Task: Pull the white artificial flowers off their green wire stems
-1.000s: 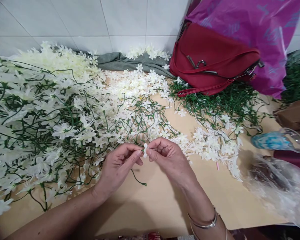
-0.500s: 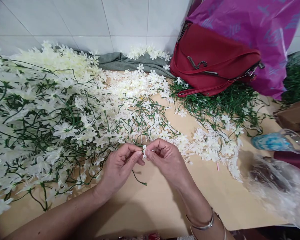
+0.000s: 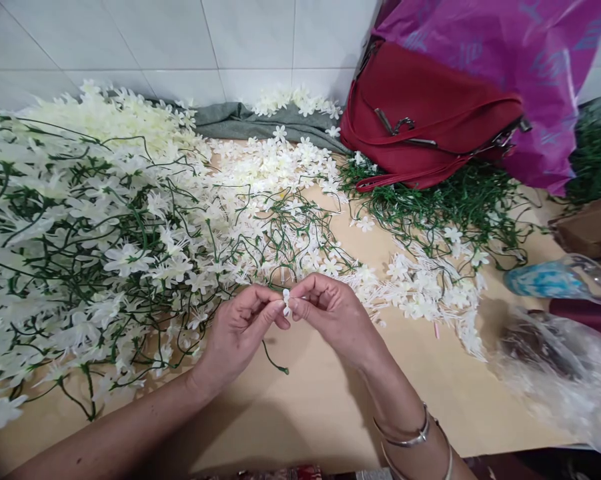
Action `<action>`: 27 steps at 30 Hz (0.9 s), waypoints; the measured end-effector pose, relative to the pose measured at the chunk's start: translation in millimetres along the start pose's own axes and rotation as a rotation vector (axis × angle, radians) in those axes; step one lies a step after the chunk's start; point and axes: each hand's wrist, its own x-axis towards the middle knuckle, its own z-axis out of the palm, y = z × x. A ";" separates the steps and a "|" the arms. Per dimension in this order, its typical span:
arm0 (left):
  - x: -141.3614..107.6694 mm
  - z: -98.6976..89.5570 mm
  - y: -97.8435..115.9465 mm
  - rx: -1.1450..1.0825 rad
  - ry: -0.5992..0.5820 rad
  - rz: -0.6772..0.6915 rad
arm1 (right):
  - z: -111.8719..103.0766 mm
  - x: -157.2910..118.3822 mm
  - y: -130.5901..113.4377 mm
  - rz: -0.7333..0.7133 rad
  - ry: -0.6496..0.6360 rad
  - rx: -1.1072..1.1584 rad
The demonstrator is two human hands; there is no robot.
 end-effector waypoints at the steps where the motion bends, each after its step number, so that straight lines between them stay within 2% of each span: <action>1: -0.2 0.5 0.4 -0.016 0.000 -0.001 | -0.5 -0.2 -0.1 0.001 0.000 0.020; 9: -0.7 -0.3 1.8 -0.094 0.043 -0.048 | -3.1 -4.9 -6.6 -0.050 0.125 -0.009; 19: -1.7 -1.2 3.7 -0.047 0.002 -0.031 | -1.2 -3.1 4.9 -0.018 0.097 -0.021; 27: -0.6 -3.7 2.8 0.048 -0.025 0.016 | -1.3 -4.3 -8.4 -0.011 0.008 -0.091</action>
